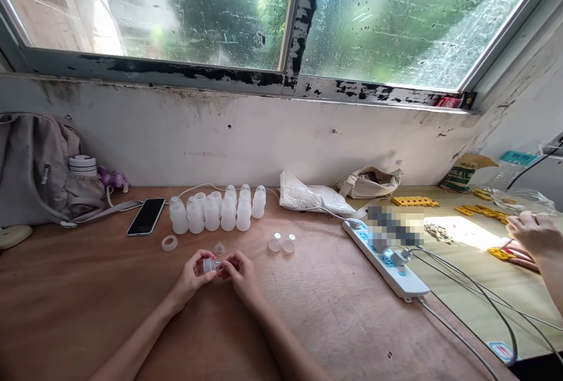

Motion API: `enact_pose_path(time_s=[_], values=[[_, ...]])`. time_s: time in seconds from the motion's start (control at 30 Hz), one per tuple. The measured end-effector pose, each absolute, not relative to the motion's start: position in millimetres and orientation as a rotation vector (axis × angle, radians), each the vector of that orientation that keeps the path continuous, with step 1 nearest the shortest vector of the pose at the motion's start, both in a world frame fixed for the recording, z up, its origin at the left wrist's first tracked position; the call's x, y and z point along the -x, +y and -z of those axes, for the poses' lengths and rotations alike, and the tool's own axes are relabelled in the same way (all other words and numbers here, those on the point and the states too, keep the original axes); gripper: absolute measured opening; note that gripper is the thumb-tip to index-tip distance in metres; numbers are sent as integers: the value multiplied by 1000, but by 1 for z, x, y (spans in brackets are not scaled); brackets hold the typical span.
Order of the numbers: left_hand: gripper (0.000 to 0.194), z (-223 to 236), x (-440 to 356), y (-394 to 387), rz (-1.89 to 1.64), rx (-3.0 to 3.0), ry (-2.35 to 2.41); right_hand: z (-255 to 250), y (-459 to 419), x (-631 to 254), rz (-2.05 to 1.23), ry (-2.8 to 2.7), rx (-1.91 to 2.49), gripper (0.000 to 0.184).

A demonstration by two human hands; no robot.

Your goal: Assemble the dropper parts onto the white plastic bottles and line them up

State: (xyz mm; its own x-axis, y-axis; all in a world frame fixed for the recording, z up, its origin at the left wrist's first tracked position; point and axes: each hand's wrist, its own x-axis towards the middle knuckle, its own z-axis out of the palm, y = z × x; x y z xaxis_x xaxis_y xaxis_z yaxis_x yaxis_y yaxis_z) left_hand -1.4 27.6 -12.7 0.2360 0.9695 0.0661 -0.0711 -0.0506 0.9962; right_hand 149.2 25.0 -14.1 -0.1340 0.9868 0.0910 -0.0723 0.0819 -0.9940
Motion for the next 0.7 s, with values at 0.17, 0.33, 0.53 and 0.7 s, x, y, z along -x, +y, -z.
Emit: enact_pose_path(time_s=[0.17, 0.33, 0.53, 0.7], values=[[31, 14, -2, 27, -1100, -1341, 938, 15, 26, -151, -1251, -1303, 1036, 26], [31, 2, -4, 17, -1166, -1546, 1107, 14, 33, -161, -1268, -1327, 1045, 27], [19, -74, 15, 48, -1386, -2084, 1375, 13, 47, -178, -1317, -1144, 1054, 32], [25, -148, 14, 127, -825, -2366, 1576, 14, 49, -182, -1322, -1094, 1059, 29]])
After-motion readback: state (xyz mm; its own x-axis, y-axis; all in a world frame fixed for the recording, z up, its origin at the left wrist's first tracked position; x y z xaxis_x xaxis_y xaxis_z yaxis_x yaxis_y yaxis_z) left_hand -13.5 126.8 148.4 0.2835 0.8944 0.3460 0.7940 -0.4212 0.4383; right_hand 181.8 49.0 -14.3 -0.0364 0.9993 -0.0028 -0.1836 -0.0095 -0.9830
